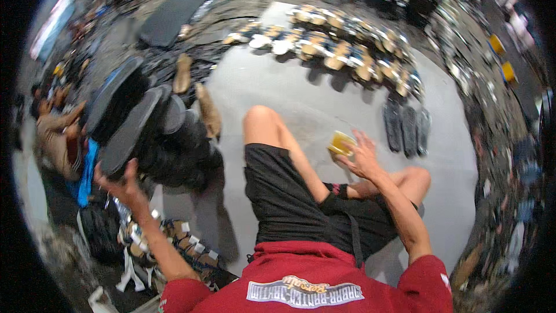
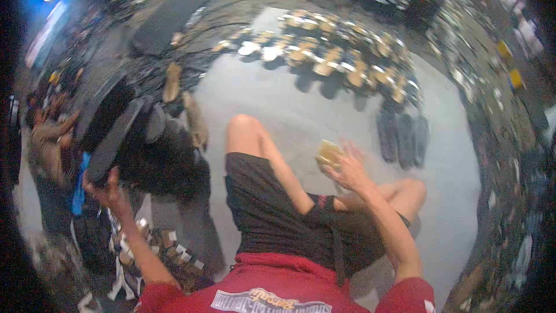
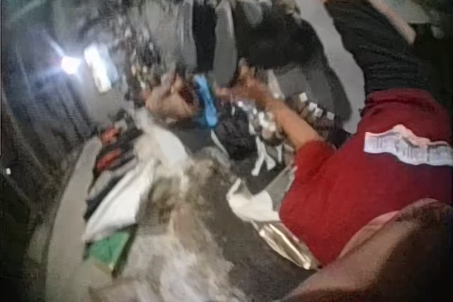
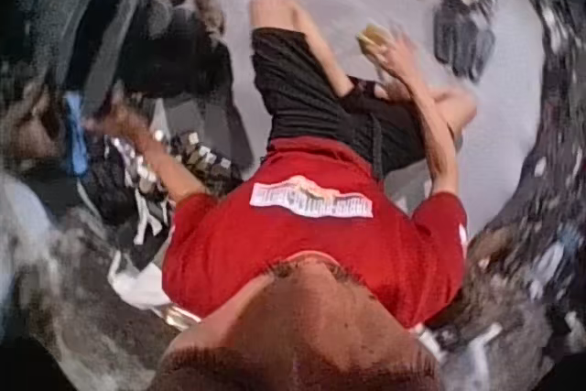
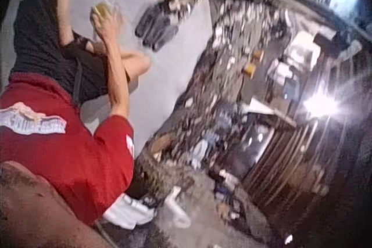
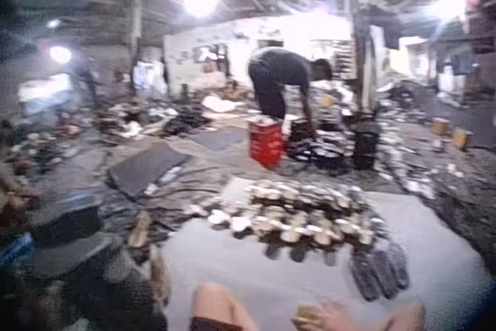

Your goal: The person sits on the floor and applies a yellowish liquid from a small container onto the soles of black slipper soles using their fingers. They handle the soles one at a time, spreading the liquid across the surface, then place the treated soles on the floor.

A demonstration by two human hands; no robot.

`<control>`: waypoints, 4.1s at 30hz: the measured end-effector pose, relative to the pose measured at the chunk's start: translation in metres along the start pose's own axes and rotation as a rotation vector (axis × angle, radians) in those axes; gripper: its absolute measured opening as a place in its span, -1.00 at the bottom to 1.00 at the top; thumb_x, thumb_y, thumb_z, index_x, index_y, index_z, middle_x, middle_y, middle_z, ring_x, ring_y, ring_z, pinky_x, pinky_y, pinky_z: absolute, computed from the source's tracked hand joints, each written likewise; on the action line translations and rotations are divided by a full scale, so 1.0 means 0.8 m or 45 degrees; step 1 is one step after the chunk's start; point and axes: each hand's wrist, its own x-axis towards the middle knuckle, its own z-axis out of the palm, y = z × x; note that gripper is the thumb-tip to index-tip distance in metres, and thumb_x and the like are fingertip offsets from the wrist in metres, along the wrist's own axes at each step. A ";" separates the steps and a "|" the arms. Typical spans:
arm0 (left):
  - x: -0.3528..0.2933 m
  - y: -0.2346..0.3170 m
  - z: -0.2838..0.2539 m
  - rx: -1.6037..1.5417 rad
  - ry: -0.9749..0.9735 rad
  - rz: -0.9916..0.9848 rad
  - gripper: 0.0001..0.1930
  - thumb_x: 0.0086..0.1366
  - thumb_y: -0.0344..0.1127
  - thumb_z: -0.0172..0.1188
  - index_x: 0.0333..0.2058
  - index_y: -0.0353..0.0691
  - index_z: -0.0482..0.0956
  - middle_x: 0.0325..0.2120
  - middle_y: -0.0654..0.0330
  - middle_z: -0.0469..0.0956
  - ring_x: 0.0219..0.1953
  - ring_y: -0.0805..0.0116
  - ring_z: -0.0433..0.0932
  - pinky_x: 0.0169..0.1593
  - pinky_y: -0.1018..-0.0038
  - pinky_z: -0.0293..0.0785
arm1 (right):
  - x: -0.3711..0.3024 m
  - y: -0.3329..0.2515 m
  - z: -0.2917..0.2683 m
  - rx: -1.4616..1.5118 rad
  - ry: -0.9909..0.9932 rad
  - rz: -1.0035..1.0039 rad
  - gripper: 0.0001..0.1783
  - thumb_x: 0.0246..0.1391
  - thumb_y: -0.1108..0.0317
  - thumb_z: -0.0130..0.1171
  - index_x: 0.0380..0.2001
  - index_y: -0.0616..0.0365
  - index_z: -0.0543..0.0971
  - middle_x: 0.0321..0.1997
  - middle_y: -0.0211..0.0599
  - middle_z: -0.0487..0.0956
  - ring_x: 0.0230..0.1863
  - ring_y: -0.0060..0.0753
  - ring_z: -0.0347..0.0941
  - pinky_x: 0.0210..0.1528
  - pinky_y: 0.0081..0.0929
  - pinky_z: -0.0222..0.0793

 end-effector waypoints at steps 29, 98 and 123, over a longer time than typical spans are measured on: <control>-0.243 0.132 0.213 -2.088 -0.814 -1.891 -0.23 0.62 0.17 -0.13 0.41 -0.50 0.31 0.28 -0.43 0.44 0.23 -0.31 0.56 0.31 -0.02 0.59 | -0.013 0.002 0.075 0.566 0.302 0.626 -0.25 0.59 -0.21 -0.29 0.38 0.13 0.57 0.70 -0.02 0.14 0.68 0.21 -0.11 0.61 0.24 -0.28; -0.224 0.204 0.225 -1.840 -1.423 -1.862 -0.29 0.68 0.19 -0.35 0.53 -0.19 0.23 0.41 -0.15 0.40 0.37 -0.04 0.51 0.48 0.02 0.43 | -0.043 -0.229 -0.196 0.134 0.059 -0.439 -0.31 0.54 -0.24 -0.15 0.65 -0.59 0.13 0.81 -0.31 -0.18 0.75 0.15 -0.37 0.57 0.49 -0.35; -0.254 0.162 0.230 -2.002 -0.818 -2.014 -0.22 0.53 0.19 0.03 0.24 -0.59 0.50 0.03 -0.37 0.66 -0.01 -0.22 0.72 0.20 0.08 0.68 | -0.003 0.007 0.045 0.035 -0.133 0.224 -0.44 0.57 -0.06 -0.23 0.44 -0.36 0.54 0.77 -0.01 -0.08 0.71 0.32 -0.20 0.57 0.42 -0.23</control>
